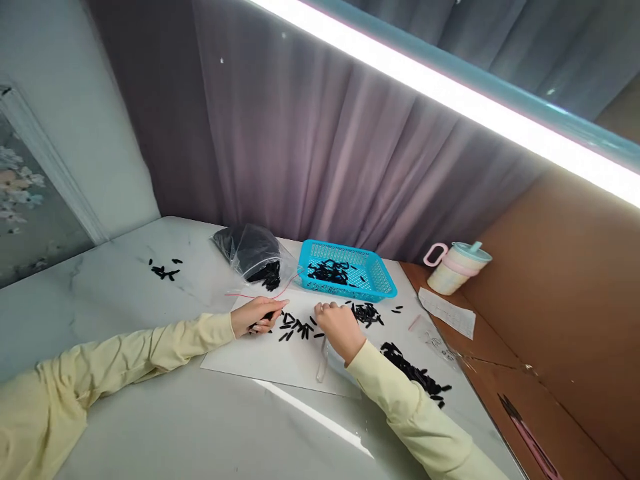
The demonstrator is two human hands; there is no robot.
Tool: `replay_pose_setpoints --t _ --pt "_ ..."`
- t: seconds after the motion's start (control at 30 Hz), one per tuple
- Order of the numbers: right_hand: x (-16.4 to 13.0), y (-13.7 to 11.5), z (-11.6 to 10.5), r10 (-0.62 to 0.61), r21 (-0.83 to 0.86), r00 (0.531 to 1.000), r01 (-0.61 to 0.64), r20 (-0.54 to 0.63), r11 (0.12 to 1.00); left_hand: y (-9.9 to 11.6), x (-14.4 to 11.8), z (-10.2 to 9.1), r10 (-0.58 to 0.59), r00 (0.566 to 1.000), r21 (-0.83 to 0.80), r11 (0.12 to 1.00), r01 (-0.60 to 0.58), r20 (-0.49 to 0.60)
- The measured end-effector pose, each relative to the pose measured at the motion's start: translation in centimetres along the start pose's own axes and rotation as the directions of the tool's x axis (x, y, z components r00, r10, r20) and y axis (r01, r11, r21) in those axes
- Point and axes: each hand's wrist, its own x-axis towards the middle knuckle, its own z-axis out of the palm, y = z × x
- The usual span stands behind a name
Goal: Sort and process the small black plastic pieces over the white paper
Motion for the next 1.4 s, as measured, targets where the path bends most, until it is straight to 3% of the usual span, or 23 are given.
replay_pose_setpoints --t 0.2,0.37,0.6,0.8,0.97,1.17,1.27,1.4 --pt "0.6 -3.1 1.5 -0.047 0.122 0.959 0.084 -0.279 0.989 1.9 3.4 0.8 -0.177 0.982 -0.318 0.929 0.188 0.064" --pt "0.4 -3.8 4.2 -0.010 0.204 0.913 0.102 -0.408 0.974 2.6 5.3 2.4 -0.226 0.967 -0.507 0.823 0.255 0.118" --pt "0.6 -3.5 4.8 0.044 0.188 0.886 0.049 -0.462 0.981 2.3 6.6 3.7 -0.291 0.949 -0.631 0.714 0.301 0.123" --pt "0.9 -3.4 4.5 0.096 0.206 0.893 -0.003 -0.440 0.979 2.3 7.8 4.7 -0.313 0.948 -0.673 0.689 0.270 0.060" --pt "0.8 -3.0 4.8 0.111 0.257 0.892 0.006 -0.438 0.966 2.3 8.1 4.9 -0.314 0.948 -0.661 0.702 0.265 0.046" --pt "0.5 -3.0 4.2 -0.001 0.295 0.875 0.164 -0.485 0.941 2.9 7.2 2.9 -0.285 0.959 -0.526 0.813 0.248 0.012" --pt "0.4 -3.0 4.1 0.010 0.317 0.877 0.163 -0.481 0.934 2.5 6.1 2.3 -0.181 0.983 -0.382 0.911 0.154 -0.036" --pt "0.6 -2.6 5.8 0.017 0.402 0.934 0.137 -0.356 0.905 0.8 4.8 1.9 0.035 0.999 -0.114 0.993 -0.040 -0.042"
